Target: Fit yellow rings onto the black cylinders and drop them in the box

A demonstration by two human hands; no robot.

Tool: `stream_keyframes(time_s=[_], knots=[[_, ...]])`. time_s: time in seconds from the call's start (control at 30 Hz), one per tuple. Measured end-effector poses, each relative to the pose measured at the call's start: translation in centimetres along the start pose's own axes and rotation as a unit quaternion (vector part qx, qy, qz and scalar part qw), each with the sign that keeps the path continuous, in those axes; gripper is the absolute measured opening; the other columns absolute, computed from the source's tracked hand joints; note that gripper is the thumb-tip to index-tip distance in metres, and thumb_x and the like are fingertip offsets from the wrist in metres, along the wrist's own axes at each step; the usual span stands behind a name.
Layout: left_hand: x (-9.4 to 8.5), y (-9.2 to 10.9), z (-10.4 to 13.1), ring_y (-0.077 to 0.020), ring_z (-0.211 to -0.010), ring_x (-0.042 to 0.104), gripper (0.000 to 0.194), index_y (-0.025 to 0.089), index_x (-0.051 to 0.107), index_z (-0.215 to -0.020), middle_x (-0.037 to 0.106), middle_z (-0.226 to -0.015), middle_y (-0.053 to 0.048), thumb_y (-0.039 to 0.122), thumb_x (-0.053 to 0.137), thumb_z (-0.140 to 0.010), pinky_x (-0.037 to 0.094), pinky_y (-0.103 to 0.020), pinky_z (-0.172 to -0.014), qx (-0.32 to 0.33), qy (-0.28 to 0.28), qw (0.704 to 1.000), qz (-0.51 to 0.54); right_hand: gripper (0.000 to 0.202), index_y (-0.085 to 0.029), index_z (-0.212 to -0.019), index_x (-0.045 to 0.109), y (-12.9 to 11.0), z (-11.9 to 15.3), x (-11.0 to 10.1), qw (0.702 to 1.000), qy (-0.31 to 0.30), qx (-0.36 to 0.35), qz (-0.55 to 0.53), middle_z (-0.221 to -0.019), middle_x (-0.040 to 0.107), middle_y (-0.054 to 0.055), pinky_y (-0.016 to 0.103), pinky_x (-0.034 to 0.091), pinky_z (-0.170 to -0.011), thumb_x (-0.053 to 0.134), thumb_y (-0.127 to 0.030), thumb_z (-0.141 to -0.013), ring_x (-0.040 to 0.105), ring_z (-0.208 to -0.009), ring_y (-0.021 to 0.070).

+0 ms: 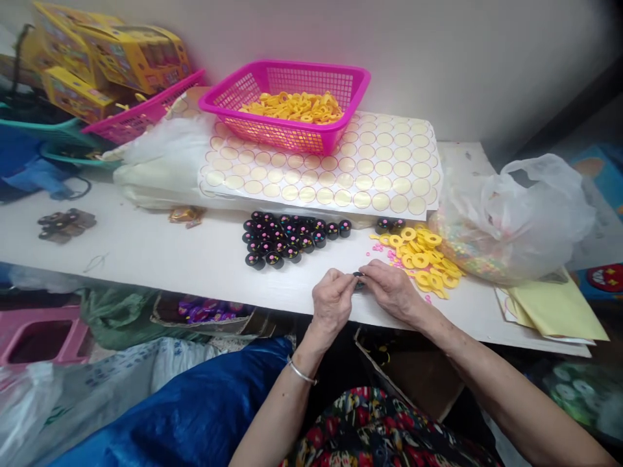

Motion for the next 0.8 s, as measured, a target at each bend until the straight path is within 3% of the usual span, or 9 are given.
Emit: stream_keyframes(time_s=[0.2, 0.27, 0.37, 0.43, 0.5, 0.6, 0.7, 0.8], knots=[[0.0, 0.1, -0.1, -0.0086, -0.061, 0.051, 0.017, 0.018, 0.067, -0.09, 0.054, -0.068, 0.0, 0.029, 0.06, -0.08, 0.041, -0.02, -0.057, 0.056, 0.015, 0.998, 0.02, 0.017, -0.015, -0.091, 0.058, 0.2, 0.2, -0.3, 1.0, 0.008, -0.001, -0.013, -0.075, 0.056, 0.004, 0.023, 0.042, -0.064, 0.042, -0.021, -0.089, 0.053, -0.069, 0.0132], [-1.4, -0.5, -0.3, -0.0088, -0.059, 0.05, 0.019, 0.016, 0.066, -0.091, 0.054, -0.066, 0.0, 0.03, 0.06, -0.08, 0.041, -0.02, -0.057, 0.064, 0.069, 0.995, -0.014, 0.017, -0.015, -0.092, 0.058, -0.2, 0.3, -0.8, 0.999, 0.034, -0.008, 0.005, -0.076, 0.056, 0.005, 0.023, 0.041, -0.063, 0.043, -0.02, -0.089, 0.053, -0.068, 0.0131], [-4.2, -2.3, -0.6, -0.0112, -0.061, 0.052, 0.021, 0.014, 0.066, -0.095, 0.058, -0.066, -0.003, 0.028, 0.053, -0.084, 0.041, -0.023, -0.06, 0.022, 0.152, 0.974, -0.164, 0.02, -0.014, -0.091, 0.059, -2.1, -0.1, -1.3, 0.994, 0.061, -0.018, 0.085, -0.08, 0.057, 0.006, 0.023, 0.041, -0.065, 0.04, -0.017, -0.089, 0.054, -0.073, 0.0139], [-4.9, -3.7, -1.2, -0.0136, -0.063, 0.055, 0.026, 0.014, 0.065, -0.102, 0.062, -0.071, -0.006, 0.025, 0.048, -0.086, 0.039, -0.024, -0.058, -0.023, 0.135, 0.948, -0.287, 0.023, -0.015, -0.088, 0.06, -4.0, -1.4, -0.5, 0.987, 0.019, -0.032, 0.156, -0.082, 0.057, 0.007, 0.024, 0.04, -0.064, 0.037, -0.012, -0.087, 0.054, -0.075, 0.0151], [-5.0, -5.1, -1.8, -0.0156, -0.064, 0.058, 0.032, 0.015, 0.06, -0.113, 0.065, -0.078, -0.008, 0.023, 0.044, -0.086, 0.036, -0.025, -0.054, -0.07, 0.082, 0.918, -0.381, 0.025, -0.016, -0.087, 0.06, -5.6, -3.3, 1.4, 0.974, -0.066, -0.048, 0.213, -0.082, 0.058, 0.007, 0.025, 0.038, -0.058, 0.036, -0.009, -0.083, 0.055, -0.072, 0.0157], [-5.1, -6.3, -1.8, -0.0178, -0.063, 0.059, 0.039, 0.016, 0.053, -0.124, 0.066, -0.081, -0.009, 0.024, 0.042, -0.087, 0.032, -0.026, -0.051, -0.115, 0.023, 0.888, -0.445, 0.027, -0.018, -0.097, 0.058, -6.7, -6.2, 5.0, 0.947, -0.197, -0.055, 0.25, -0.086, 0.061, 0.007, 0.025, 0.036, -0.051, 0.037, -0.011, -0.083, 0.058, -0.067, 0.0176], [-5.3, -6.5, -1.4, -0.0182, -0.066, 0.06, 0.039, 0.017, 0.053, -0.123, 0.066, -0.08, -0.008, 0.027, 0.041, -0.088, 0.031, -0.027, -0.051, -0.114, 0.007, 0.887, -0.448, 0.026, -0.015, -0.1, 0.058, -6.6, -8.5, 8.1, 0.926, -0.267, -0.046, 0.262, -0.086, 0.064, 0.01, 0.028, 0.041, -0.054, 0.037, -0.014, -0.085, 0.062, -0.074, 0.0222], [-5.8, -6.4, -1.0, -0.0174, -0.068, 0.061, 0.036, 0.019, 0.056, -0.119, 0.066, -0.077, -0.007, 0.023, 0.04, -0.088, 0.032, -0.026, -0.053, -0.09, 0.014, 0.895, -0.436, 0.027, -0.01, -0.102, 0.058, -6.2, -9.9, 10.2, 0.912, -0.288, -0.044, 0.288, -0.088, 0.065, 0.014, 0.031, 0.045, -0.058, 0.037, -0.012, -0.085, 0.063, -0.079, 0.0249]])
Point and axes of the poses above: each hand's wrist, its own z-axis away from the middle knuckle, its own x-axis out of the palm, y = z × x, the point moved 10 cm from there along -z, towards the middle knuckle
